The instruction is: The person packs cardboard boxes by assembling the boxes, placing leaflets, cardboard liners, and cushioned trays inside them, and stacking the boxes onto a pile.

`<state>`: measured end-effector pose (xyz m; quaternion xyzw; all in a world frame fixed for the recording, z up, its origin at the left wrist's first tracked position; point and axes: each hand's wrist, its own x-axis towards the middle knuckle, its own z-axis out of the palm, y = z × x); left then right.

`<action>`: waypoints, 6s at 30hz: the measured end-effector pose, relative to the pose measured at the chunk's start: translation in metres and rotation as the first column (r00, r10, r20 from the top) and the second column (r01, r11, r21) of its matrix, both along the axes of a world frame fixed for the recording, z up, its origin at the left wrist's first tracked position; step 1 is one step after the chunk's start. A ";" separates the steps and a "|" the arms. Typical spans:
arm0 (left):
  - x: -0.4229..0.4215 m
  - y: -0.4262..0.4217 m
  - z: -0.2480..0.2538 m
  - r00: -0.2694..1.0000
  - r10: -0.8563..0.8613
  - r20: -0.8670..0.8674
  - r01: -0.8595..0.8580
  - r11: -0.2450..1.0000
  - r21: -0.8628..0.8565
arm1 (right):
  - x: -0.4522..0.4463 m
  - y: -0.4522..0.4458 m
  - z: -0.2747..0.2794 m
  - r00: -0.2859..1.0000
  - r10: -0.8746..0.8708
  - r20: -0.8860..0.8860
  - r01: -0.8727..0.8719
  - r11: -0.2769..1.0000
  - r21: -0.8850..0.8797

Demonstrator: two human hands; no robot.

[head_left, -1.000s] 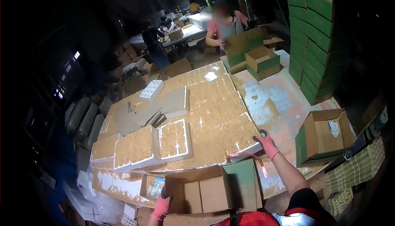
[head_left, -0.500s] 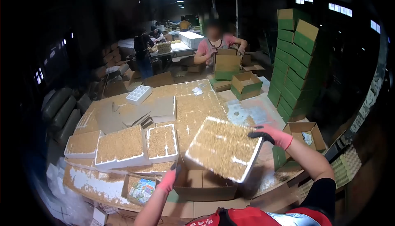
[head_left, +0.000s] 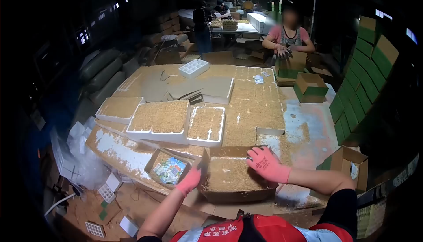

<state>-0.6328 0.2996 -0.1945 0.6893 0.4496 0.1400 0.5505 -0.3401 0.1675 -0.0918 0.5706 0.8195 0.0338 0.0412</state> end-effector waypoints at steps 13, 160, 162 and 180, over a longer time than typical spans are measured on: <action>-0.076 0.060 -0.031 0.986 0.142 0.088 -0.152 0.981 0.118 | 0.000 0.333 -0.028 0.880 -0.258 -0.400 0.290 0.957 0.022; 0.029 -0.063 0.042 0.674 -0.142 -0.725 0.729 -0.033 0.684 | -0.067 -0.031 -0.020 0.785 -0.224 -0.578 0.425 0.873 0.238; -0.004 -0.059 0.174 0.823 -0.217 -0.526 0.567 0.380 0.731 | -0.075 -0.019 -0.047 0.695 -0.386 -0.606 0.575 0.805 0.147; -0.135 -0.048 -0.147 0.937 -0.347 -0.038 0.348 0.918 0.192 | -0.191 -0.045 0.013 0.787 -0.277 -0.552 0.243 0.961 -0.135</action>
